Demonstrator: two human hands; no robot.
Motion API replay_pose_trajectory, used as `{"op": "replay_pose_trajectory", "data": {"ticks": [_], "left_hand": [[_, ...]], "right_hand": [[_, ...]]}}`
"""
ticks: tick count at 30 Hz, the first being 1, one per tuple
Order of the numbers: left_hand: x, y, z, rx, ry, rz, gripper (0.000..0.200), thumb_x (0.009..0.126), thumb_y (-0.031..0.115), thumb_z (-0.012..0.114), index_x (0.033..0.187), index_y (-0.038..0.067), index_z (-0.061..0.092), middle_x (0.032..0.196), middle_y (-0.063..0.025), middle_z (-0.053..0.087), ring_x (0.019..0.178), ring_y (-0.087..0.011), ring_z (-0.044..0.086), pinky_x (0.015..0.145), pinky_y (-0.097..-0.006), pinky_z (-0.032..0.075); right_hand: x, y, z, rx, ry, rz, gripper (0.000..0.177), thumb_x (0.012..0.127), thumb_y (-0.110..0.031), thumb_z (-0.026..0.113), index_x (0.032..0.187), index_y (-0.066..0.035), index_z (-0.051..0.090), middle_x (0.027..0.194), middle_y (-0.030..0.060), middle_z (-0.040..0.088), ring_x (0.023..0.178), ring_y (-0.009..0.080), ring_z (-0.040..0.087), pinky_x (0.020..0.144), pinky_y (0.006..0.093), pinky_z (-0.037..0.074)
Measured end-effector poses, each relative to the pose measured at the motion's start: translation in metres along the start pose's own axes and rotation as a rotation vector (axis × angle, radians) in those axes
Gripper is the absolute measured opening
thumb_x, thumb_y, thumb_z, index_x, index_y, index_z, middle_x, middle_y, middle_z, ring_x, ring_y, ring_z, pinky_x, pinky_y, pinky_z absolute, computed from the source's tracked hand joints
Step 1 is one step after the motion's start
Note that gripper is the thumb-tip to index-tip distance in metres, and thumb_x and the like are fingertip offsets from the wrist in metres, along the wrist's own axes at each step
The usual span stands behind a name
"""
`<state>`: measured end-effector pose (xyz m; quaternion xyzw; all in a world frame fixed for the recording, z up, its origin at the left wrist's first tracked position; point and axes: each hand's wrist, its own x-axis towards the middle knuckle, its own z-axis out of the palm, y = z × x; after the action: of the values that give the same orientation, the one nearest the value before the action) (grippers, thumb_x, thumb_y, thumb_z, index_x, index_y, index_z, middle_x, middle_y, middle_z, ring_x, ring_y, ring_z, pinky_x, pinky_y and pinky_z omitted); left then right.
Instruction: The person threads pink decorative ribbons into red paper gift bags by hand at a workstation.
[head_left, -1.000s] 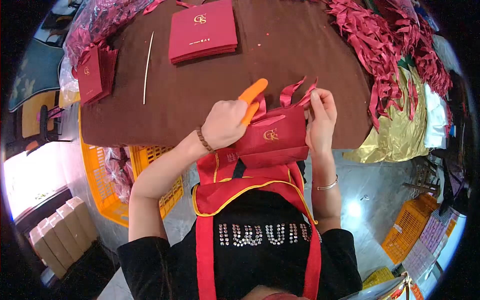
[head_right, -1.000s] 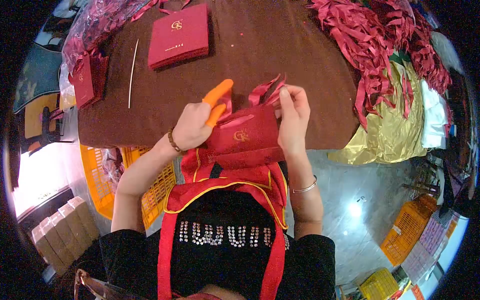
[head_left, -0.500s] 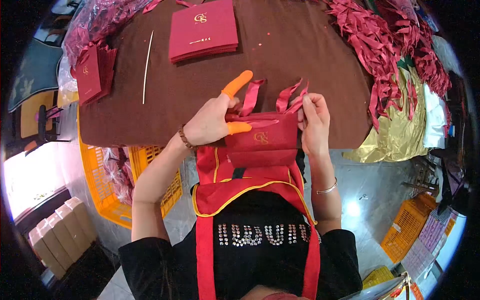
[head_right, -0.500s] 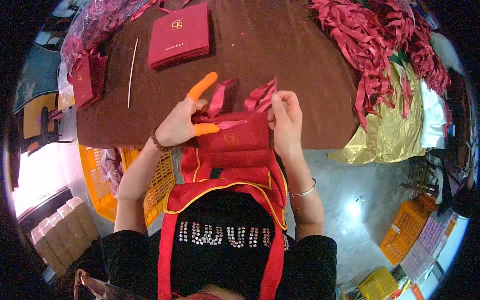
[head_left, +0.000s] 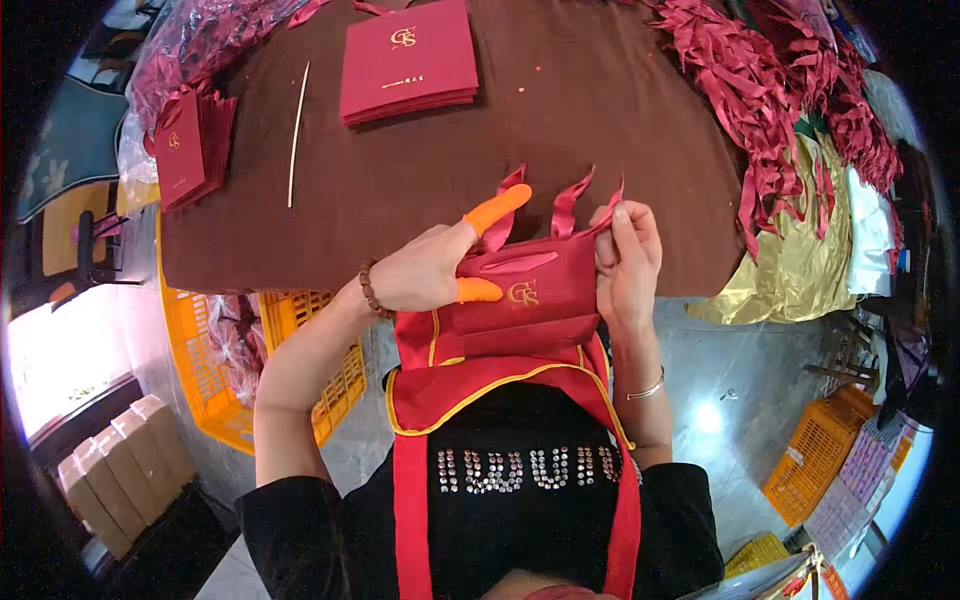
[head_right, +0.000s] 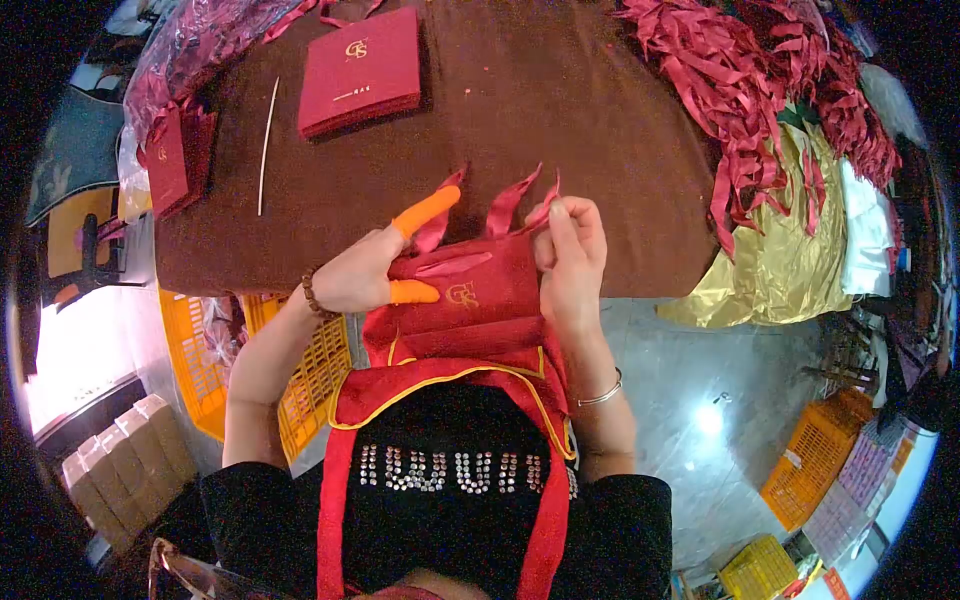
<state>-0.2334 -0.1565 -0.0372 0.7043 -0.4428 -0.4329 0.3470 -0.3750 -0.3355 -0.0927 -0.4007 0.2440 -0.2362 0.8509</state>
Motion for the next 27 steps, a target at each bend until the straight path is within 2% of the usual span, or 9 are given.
{"op": "replay_pose_trajectory", "data": {"ticks": [8, 11, 15, 17, 18, 20, 23, 25, 27], "left_hand": [[-0.003, 0.003, 0.000, 0.019, -0.112, -0.074, 0.091, 0.073, 0.009, 0.072, 0.145, 0.009, 0.016, 0.130, -0.0196, 0.048, 0.110, -0.0332, 0.055, 0.089, -0.0369, 0.042], [-0.004, 0.013, -0.003, 0.012, -0.191, -0.242, 0.090, 0.073, 0.009, 0.072, 0.144, 0.009, 0.017, 0.131, -0.0196, 0.047, 0.111, -0.0334, 0.054, 0.090, -0.0369, 0.042], [-0.008, 0.009, 0.000, 0.006, -0.190, -0.239, 0.089, 0.074, 0.009, 0.072, 0.144, 0.008, 0.017, 0.134, -0.0199, 0.044, 0.115, -0.0333, 0.051, 0.092, -0.0369, 0.041], [-0.010, -0.002, 0.004, 0.065, -0.110, -0.049, 0.086, 0.077, 0.009, 0.069, 0.145, 0.016, 0.015, 0.069, -0.0150, 0.052, 0.063, -0.0305, 0.048, 0.065, -0.0377, 0.041], [-0.010, -0.002, 0.004, 0.066, -0.112, -0.049, 0.086, 0.077, 0.009, 0.069, 0.145, 0.016, 0.015, 0.069, -0.0150, 0.052, 0.063, -0.0305, 0.048, 0.065, -0.0377, 0.041], [-0.008, 0.001, 0.002, 0.007, -0.091, -0.072, 0.088, 0.074, 0.011, 0.073, 0.143, 0.007, 0.019, 0.138, -0.0180, 0.040, 0.124, -0.0312, 0.044, 0.098, -0.0358, 0.037], [-0.005, -0.016, 0.006, 0.021, 0.110, 0.091, 0.087, 0.075, 0.010, 0.073, 0.143, 0.007, 0.021, 0.136, -0.0150, 0.042, 0.114, -0.0275, 0.051, 0.094, -0.0340, 0.040], [-0.010, -0.015, 0.002, -0.384, 0.203, -0.035, 0.077, 0.081, 0.007, 0.068, 0.143, 0.007, 0.023, 0.103, -0.0075, 0.057, 0.084, -0.0118, 0.053, 0.080, -0.0251, 0.043], [-0.014, -0.030, -0.007, -0.425, 0.398, 0.030, 0.062, 0.089, 0.008, 0.056, 0.142, 0.007, 0.024, 0.090, -0.0050, 0.060, 0.083, -0.0102, 0.055, 0.078, -0.0238, 0.044]], "right_hand": [[-0.005, 0.005, 0.000, 0.097, -0.003, 0.022, 0.007, 0.096, -0.011, 0.045, 0.093, -0.007, 0.049, 0.085, 0.0059, 0.058, 0.047, 0.0023, 0.030, 0.041, 0.0178, 0.022], [-0.006, 0.003, 0.001, 0.099, 0.014, 0.029, 0.008, 0.096, -0.011, 0.045, 0.092, -0.006, 0.049, 0.085, 0.0065, 0.057, 0.046, 0.0022, 0.029, 0.041, 0.0176, 0.023], [-0.009, 0.003, 0.001, 0.151, 0.027, 0.067, 0.008, 0.096, -0.010, 0.045, 0.091, -0.005, 0.049, 0.084, 0.0066, 0.056, 0.046, 0.0022, 0.028, 0.041, 0.0175, 0.024], [-0.010, 0.006, 0.000, 0.179, 0.024, 0.061, 0.008, 0.096, -0.011, 0.045, 0.091, -0.005, 0.049, 0.083, 0.0065, 0.056, 0.046, 0.0022, 0.028, 0.041, 0.0175, 0.024], [-0.010, 0.007, -0.001, 0.207, 0.019, 0.056, 0.008, 0.096, -0.011, 0.045, 0.091, -0.005, 0.049, 0.083, 0.0063, 0.056, 0.046, 0.0022, 0.027, 0.041, 0.0175, 0.024], [-0.006, 0.006, -0.001, 0.197, 0.022, 0.033, 0.008, 0.096, -0.011, 0.045, 0.091, -0.006, 0.049, 0.083, 0.0057, 0.055, 0.046, 0.0022, 0.028, 0.041, 0.0175, 0.024], [0.001, -0.002, -0.004, 0.101, 0.024, 0.030, 0.009, 0.097, -0.013, 0.044, 0.092, -0.007, 0.048, 0.083, 0.0062, 0.056, 0.046, 0.0027, 0.029, 0.041, 0.0178, 0.024], [0.001, -0.007, -0.004, 0.014, 0.027, 0.044, 0.009, 0.097, -0.015, 0.044, 0.093, -0.007, 0.047, 0.084, 0.0072, 0.058, 0.046, 0.0031, 0.030, 0.041, 0.0181, 0.025], [-0.001, -0.009, -0.001, -0.104, 0.031, 0.118, 0.011, 0.098, -0.019, 0.041, 0.096, -0.008, 0.045, 0.087, 0.0114, 0.062, 0.046, 0.0050, 0.036, 0.042, 0.0190, 0.028]]}}
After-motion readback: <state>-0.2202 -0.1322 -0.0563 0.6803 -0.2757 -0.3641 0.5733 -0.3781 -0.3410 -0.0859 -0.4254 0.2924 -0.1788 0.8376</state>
